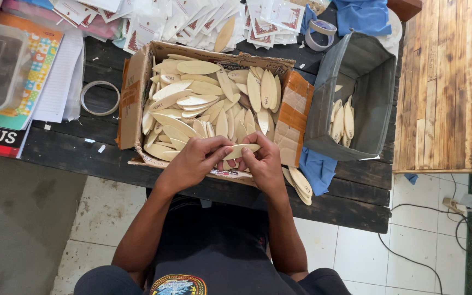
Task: The person repeatedly picks up small, oval-shaped wooden pieces from a cardboard box, turns them over to inspect both sides, and places them into a grey fabric bin. The process is repetitive and involves handling the pieces one at a time.
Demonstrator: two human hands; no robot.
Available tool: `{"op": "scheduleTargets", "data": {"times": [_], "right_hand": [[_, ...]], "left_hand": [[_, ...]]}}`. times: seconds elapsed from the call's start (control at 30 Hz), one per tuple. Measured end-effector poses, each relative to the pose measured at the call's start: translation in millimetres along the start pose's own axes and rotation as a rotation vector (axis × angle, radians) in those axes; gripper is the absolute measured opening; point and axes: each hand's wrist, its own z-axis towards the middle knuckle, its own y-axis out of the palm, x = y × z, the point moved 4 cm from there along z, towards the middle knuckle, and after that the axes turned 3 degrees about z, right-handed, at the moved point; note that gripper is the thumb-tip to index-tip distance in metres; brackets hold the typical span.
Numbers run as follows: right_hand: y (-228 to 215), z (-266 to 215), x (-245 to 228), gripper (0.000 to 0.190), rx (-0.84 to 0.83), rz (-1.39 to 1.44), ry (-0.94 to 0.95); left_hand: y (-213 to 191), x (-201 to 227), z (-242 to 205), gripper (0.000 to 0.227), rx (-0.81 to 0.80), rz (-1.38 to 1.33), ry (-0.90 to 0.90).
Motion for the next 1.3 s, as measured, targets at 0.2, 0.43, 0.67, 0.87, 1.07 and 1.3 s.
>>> {"op": "scheduleTargets", "data": {"times": [0.2,0.43,0.67,0.87,1.07,1.3], "right_hand": [[-0.6,-1.3,-0.2,0.015,-0.036,0.032,-0.013],[-6.9,0.4,0.9,0.026,0.043,0.205,-0.048],[-7.3,-1.3,5.6,0.026,0.039,0.147,-0.067],[-11.2,-2.8,10.7,0.023,0.059,0.103,-0.117],[-2.8,-4.9,-4.3,0.02,0.059,0.032,-0.113],[0.4,-1.7,-5.7,0.02,0.088,-0.002,-0.107]], "left_hand": [[-2.0,-2.8,-0.8,0.017,0.022,0.019,-0.007],[-5.6,3.0,-0.7,0.017,0.056,-0.006,-0.029],[-5.9,2.9,-2.3,0.016,0.051,0.0,-0.026],[-7.0,3.5,-2.0,0.015,0.037,-0.016,-0.017],[-8.9,3.1,-2.1,0.015,0.034,-0.033,-0.014],[-7.4,0.5,0.1,0.016,0.023,-0.038,-0.015]]}}
